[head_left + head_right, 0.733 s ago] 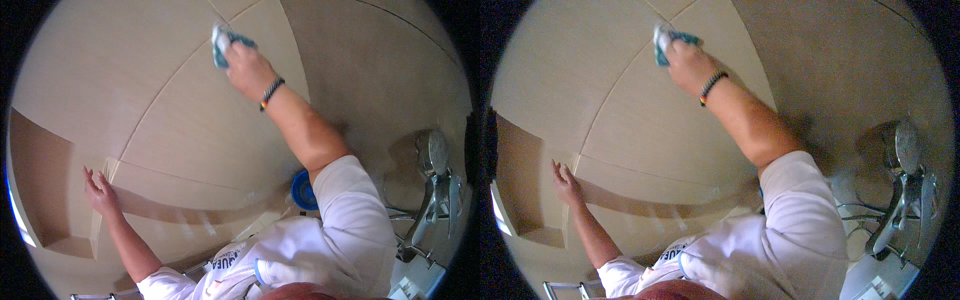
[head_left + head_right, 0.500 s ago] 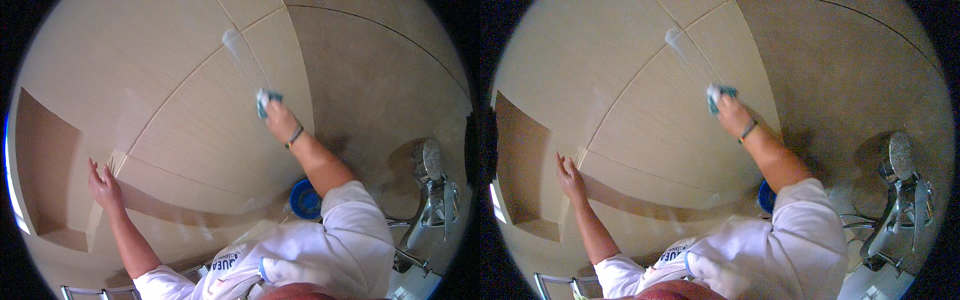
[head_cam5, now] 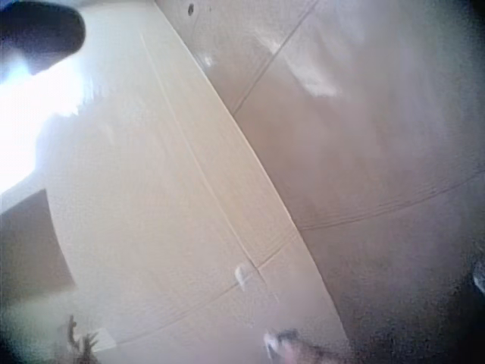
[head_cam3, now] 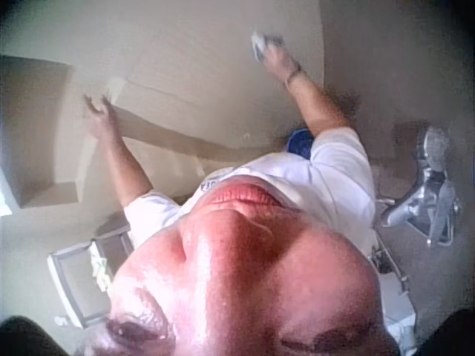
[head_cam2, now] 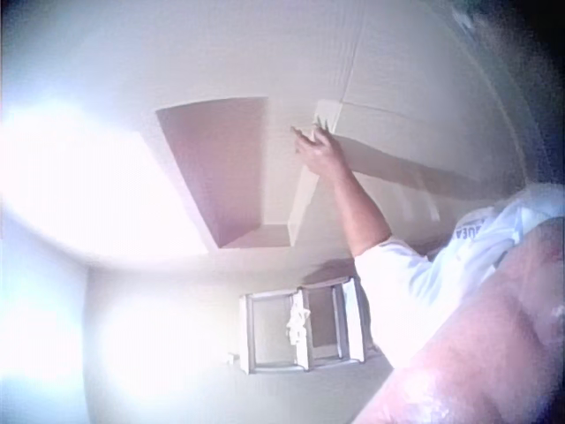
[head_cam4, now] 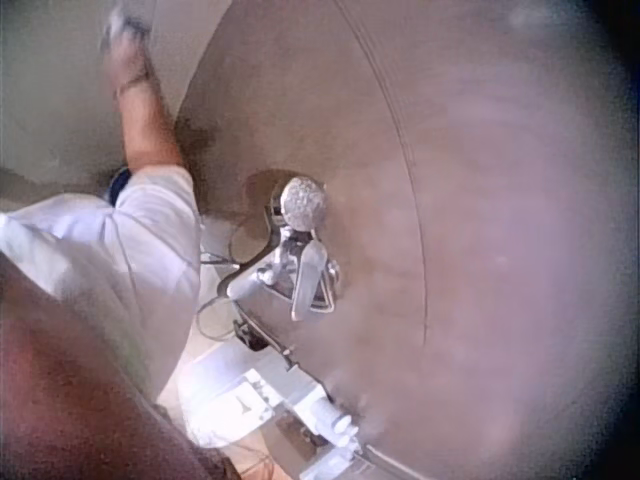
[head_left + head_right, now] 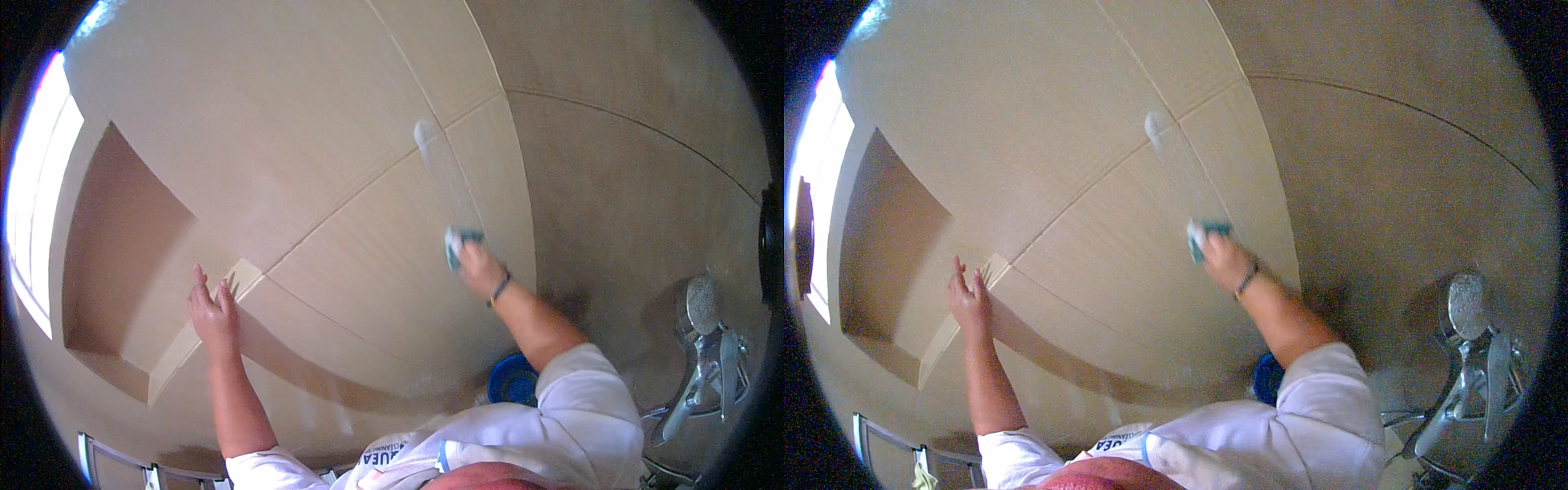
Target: The person rinses a bathroom wall using a shower head and then scrubs the tiles with a sponge from a bucket.
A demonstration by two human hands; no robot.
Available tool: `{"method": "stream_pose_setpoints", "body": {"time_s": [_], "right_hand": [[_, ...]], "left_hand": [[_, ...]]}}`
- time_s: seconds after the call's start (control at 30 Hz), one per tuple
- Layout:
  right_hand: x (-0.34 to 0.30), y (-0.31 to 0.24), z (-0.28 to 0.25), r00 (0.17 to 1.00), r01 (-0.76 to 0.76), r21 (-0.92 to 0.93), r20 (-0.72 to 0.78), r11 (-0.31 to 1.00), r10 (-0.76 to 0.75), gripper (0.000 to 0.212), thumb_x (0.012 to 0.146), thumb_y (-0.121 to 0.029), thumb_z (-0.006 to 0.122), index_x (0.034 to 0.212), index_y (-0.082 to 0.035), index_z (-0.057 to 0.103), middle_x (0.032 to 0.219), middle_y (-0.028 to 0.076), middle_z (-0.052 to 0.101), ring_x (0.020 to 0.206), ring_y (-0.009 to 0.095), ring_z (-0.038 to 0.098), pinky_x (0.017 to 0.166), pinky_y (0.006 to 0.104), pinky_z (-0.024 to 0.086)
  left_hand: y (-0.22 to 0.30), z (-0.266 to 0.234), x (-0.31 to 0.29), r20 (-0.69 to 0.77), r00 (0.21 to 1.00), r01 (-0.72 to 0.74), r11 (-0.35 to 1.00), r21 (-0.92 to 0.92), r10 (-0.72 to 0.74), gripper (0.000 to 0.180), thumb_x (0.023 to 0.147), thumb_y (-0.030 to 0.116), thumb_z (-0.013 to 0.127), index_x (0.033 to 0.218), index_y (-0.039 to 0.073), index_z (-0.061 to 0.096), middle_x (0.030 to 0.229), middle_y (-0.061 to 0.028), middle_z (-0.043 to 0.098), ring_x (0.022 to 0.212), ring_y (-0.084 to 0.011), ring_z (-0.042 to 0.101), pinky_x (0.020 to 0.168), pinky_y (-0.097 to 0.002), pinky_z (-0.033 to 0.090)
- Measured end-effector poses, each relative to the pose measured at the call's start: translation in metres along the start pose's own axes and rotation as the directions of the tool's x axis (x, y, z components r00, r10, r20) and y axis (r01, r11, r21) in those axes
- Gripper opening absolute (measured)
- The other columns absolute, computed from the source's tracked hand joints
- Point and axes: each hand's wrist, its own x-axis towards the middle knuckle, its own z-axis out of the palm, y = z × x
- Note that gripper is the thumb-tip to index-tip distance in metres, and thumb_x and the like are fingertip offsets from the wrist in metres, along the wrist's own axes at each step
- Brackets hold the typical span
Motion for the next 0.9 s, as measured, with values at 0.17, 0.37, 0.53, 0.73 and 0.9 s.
{"method": "stream_pose_setpoints", "body": {"time_s": [0.17,0.37,0.53,0.73,0.9], "right_hand": [[0.017,-0.012,-0.010,0.987,0.148,0.005,-0.067,0.989,-0.147,0.041,0.065,-0.006,0.049,0.104,0.003,0.043,0.075,0.014,0.046,0.066,0.027,0.050,0.054,0.0358,0.044],[0.139,-0.049,-0.077,0.946,0.147,-0.091,-0.278,0.985,-0.167,0.043,0.065,-0.007,0.049,0.106,0.004,0.042,0.074,0.014,0.046,0.061,0.026,0.049,0.052,0.0345,0.044],[0.028,-0.023,-0.015,0.999,0.039,-0.011,-0.003,0.999,-0.039,0.051,0.060,-0.007,0.053,0.109,-0.001,0.040,0.076,0.014,0.045,0.063,0.030,0.049,0.052,0.0394,0.043],[0.044,-0.024,-0.029,0.996,-0.056,-0.046,-0.068,0.997,0.052,0.044,0.064,-0.006,0.050,0.108,-0.002,0.041,0.080,0.015,0.046,0.066,0.031,0.050,0.053,0.0398,0.044],[0.204,-0.051,-0.122,0.948,0.030,-0.086,-0.313,0.996,-0.056,0.039,0.069,-0.005,0.045,0.107,-0.004,0.041,0.081,0.015,0.048,0.068,0.032,0.051,0.057,0.0405,0.044]], "left_hand": [[-0.001,-0.003,0.000,-0.016,1.000,-0.021,0.999,0.035,0.021,0.050,0.075,0.024,0.050,0.120,0.008,0.034,0.098,-0.0136,0.051,0.091,-0.0279,0.046,0.078,-0.0364,0.037],[0.004,-0.004,0.001,-0.022,1.000,-0.011,1.000,-0.001,0.011,0.050,0.074,0.024,0.051,0.119,0.008,0.035,0.095,-0.0141,0.050,0.089,-0.0283,0.045,0.076,-0.0366,0.038],[-0.007,-0.002,-0.004,-0.028,1.000,0.007,1.000,0.028,-0.006,0.050,0.075,0.028,0.051,0.119,0.008,0.035,0.094,-0.0145,0.050,0.089,-0.0286,0.046,0.076,-0.0370,0.038],[0.000,-0.004,-0.004,-0.011,1.000,0.025,0.999,0.033,-0.024,0.051,0.075,0.028,0.050,0.119,0.008,0.035,0.095,-0.0144,0.050,0.090,-0.0277,0.045,0.076,-0.0367,0.038],[0.009,-0.010,-0.001,0.027,0.998,0.057,0.998,0.014,-0.057,0.051,0.074,0.028,0.050,0.119,0.009,0.035,0.097,-0.0137,0.050,0.092,-0.0270,0.045,0.077,-0.0363,0.038]]}}
